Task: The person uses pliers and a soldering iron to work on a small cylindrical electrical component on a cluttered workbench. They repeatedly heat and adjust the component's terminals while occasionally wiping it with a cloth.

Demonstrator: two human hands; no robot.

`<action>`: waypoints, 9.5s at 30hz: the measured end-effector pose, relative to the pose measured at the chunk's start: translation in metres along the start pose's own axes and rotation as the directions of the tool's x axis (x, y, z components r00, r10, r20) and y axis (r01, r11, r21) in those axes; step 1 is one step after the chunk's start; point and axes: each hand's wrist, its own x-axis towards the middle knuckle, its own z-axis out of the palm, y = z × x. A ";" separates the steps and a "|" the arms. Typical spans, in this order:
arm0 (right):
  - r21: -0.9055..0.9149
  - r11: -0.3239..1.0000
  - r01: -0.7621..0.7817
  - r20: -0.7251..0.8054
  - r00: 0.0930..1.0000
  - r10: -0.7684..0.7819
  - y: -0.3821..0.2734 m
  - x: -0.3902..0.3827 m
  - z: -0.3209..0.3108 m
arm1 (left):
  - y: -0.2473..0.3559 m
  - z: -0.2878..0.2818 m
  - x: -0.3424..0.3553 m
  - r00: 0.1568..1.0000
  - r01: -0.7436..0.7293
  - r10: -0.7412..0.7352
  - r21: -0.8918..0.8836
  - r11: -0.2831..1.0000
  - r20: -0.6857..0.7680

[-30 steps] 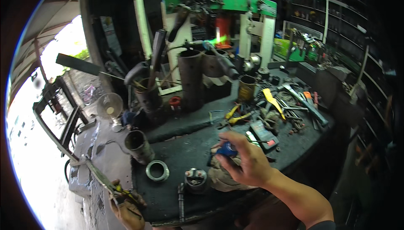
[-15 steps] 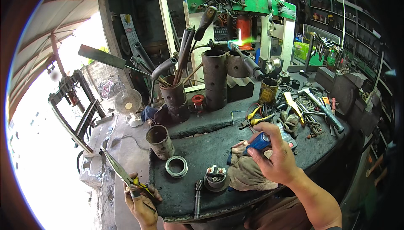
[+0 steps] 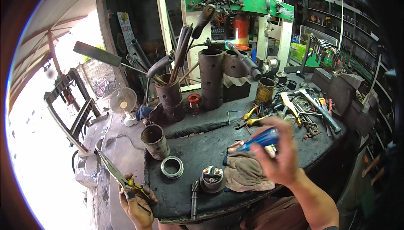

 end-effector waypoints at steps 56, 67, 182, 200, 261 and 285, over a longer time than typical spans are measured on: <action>0.210 0.970 0.123 -0.314 0.948 -0.052 0.001 0.002 -0.009 | 0.003 -0.010 0.003 0.990 0.083 -0.068 -0.118 0.990 0.124; 0.009 0.996 -0.085 0.170 0.982 0.083 0.011 -0.013 0.013 | -0.004 -0.008 0.000 0.997 0.065 -0.069 -0.087 0.994 -0.036; -0.187 0.978 0.096 -0.006 0.995 -0.099 -0.001 -0.008 0.001 | 0.005 -0.003 0.000 0.997 0.039 -0.035 -0.070 0.997 0.067; -0.340 0.934 0.111 0.309 0.951 0.000 0.005 -0.015 0.026 | 0.005 -0.004 -0.003 0.996 0.057 -0.057 -0.005 0.998 0.063; -0.370 0.928 0.053 0.360 0.929 0.091 0.024 -0.034 0.028 | 0.004 -0.007 -0.003 0.997 0.058 -0.051 -0.100 0.993 0.065; -0.250 0.967 0.055 0.185 0.983 -0.009 0.028 -0.022 0.007 | 0.006 -0.005 -0.001 0.996 0.053 -0.046 -0.094 0.994 0.082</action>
